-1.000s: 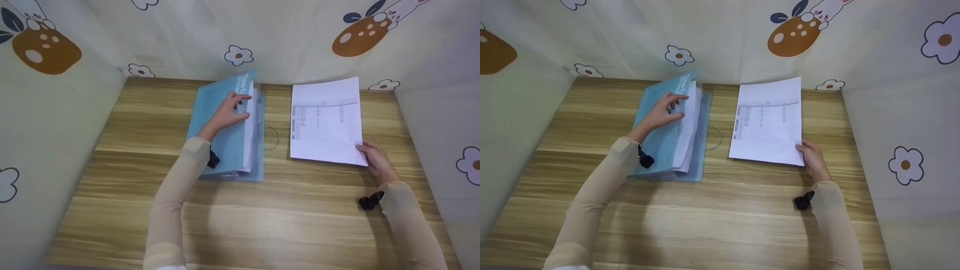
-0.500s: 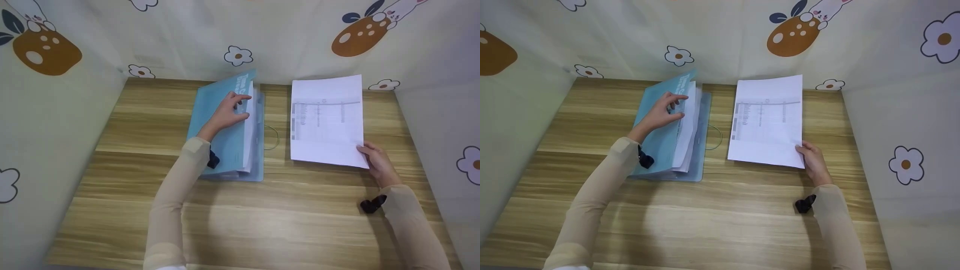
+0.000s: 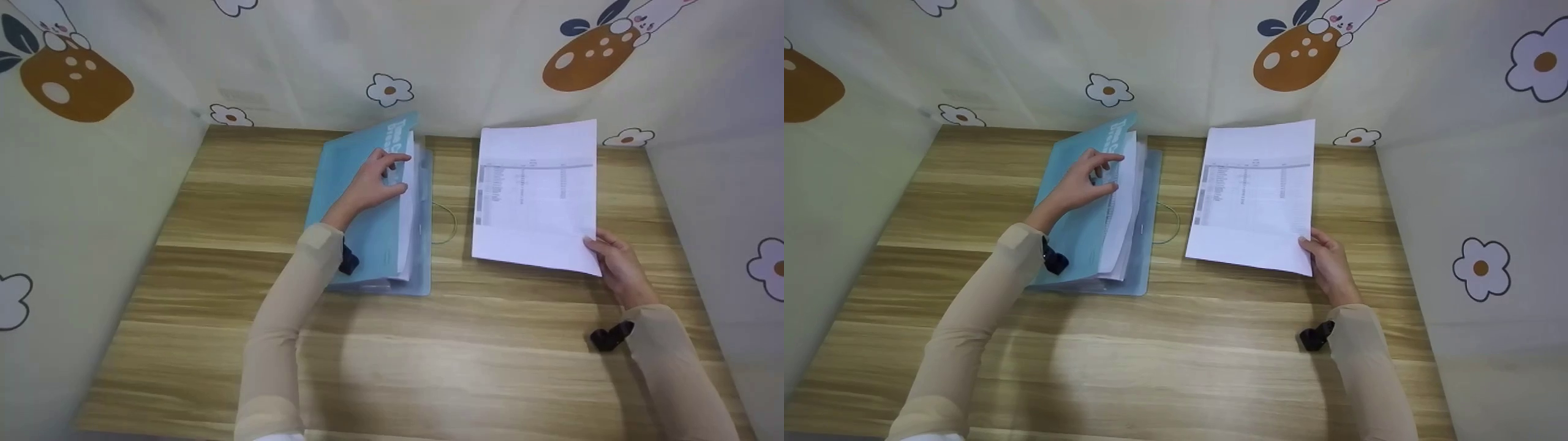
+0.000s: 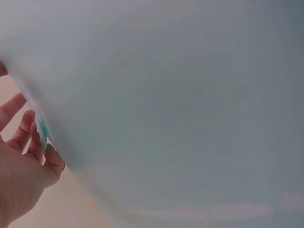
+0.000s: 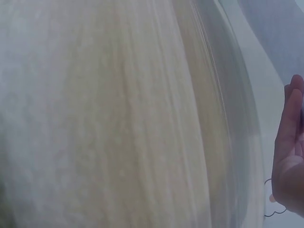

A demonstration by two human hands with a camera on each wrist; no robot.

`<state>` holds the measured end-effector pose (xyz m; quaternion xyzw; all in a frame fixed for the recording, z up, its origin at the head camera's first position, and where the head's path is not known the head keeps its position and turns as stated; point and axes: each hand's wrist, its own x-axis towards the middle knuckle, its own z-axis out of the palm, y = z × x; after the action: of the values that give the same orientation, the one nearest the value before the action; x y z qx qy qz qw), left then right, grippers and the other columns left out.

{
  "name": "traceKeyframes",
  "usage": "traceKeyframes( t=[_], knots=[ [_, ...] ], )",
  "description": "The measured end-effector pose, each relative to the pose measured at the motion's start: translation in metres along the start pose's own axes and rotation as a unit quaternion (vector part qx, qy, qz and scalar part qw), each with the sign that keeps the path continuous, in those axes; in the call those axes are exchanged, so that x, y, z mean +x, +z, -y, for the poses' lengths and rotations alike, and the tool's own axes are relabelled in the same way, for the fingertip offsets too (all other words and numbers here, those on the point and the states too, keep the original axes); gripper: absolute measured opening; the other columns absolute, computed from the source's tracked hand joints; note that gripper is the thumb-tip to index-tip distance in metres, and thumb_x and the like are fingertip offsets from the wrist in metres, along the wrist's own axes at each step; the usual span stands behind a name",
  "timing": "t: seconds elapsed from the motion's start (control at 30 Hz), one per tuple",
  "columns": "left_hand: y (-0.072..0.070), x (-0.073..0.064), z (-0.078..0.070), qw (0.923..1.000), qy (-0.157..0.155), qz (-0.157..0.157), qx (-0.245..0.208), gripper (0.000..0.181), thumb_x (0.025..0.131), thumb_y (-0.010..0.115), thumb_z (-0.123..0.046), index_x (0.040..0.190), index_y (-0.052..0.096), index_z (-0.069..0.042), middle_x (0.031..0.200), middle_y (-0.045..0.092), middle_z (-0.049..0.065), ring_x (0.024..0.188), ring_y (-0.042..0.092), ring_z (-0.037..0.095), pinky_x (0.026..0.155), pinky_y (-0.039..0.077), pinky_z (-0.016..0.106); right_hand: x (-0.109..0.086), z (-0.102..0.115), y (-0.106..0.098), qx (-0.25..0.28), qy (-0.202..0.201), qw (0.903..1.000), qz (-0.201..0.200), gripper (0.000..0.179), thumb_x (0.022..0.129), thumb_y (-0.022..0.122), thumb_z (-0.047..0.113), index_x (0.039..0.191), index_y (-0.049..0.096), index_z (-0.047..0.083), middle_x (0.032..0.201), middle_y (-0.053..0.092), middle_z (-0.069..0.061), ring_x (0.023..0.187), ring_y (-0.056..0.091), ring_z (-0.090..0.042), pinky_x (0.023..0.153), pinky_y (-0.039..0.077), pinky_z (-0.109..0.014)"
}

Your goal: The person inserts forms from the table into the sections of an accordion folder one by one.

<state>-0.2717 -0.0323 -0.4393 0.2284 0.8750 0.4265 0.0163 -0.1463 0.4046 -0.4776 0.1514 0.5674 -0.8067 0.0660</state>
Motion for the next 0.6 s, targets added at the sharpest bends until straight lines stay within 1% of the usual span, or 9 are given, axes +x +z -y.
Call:
traceKeyframes(
  t=[0.23,0.33,0.47,0.6],
  knots=[
    [-0.0001,0.0001,-0.0005,0.9999,-0.015,0.004,0.002,0.052,0.077,0.062,-0.022,0.126,0.047,-0.016,0.098,0.040,0.003,0.086,0.040,0.017,0.070,0.037,0.029,-0.0011,-0.0003,0.0014,-0.003,-0.003,1.0000,-0.006,0.022,0.084,0.053,-0.003,0.087,0.069,0.012,0.085,0.063,0.000,0.073,0.059,-0.010,0.062,0.046,-0.021],
    [0.0003,-0.0001,-0.0004,0.9999,-0.014,0.001,0.003,0.052,0.077,0.062,-0.022,0.126,0.047,-0.016,0.098,0.040,0.003,0.086,0.040,0.016,0.070,0.037,0.028,-0.0010,-0.0015,0.0015,-0.006,-0.005,1.0000,-0.004,0.022,0.084,0.053,-0.003,0.087,0.069,0.012,0.085,0.063,0.000,0.073,0.059,-0.010,0.062,0.046,-0.021],
    [0.0007,-0.0008,0.0005,1.0000,0.004,-0.008,-0.002,0.050,0.077,0.061,-0.020,0.125,0.049,-0.014,0.102,0.040,0.003,0.087,0.039,0.017,0.071,0.036,0.029,-0.0009,-0.0028,0.0009,-0.001,-0.002,1.0000,0.009,0.024,0.085,0.051,-0.004,0.088,0.068,0.012,0.084,0.064,-0.001,0.072,0.059,-0.011,0.061,0.046,-0.022],
    [0.0013,0.0002,0.0015,0.9998,0.017,-0.011,-0.001,0.050,0.077,0.061,-0.019,0.125,0.049,-0.011,0.112,0.039,0.005,0.091,0.039,0.019,0.076,0.036,0.030,-0.0003,-0.0027,0.0004,0.000,0.000,0.9999,0.015,0.025,0.086,0.049,-0.003,0.089,0.068,0.013,0.083,0.064,-0.002,0.071,0.060,-0.011,0.060,0.047,-0.023]
  ],
)
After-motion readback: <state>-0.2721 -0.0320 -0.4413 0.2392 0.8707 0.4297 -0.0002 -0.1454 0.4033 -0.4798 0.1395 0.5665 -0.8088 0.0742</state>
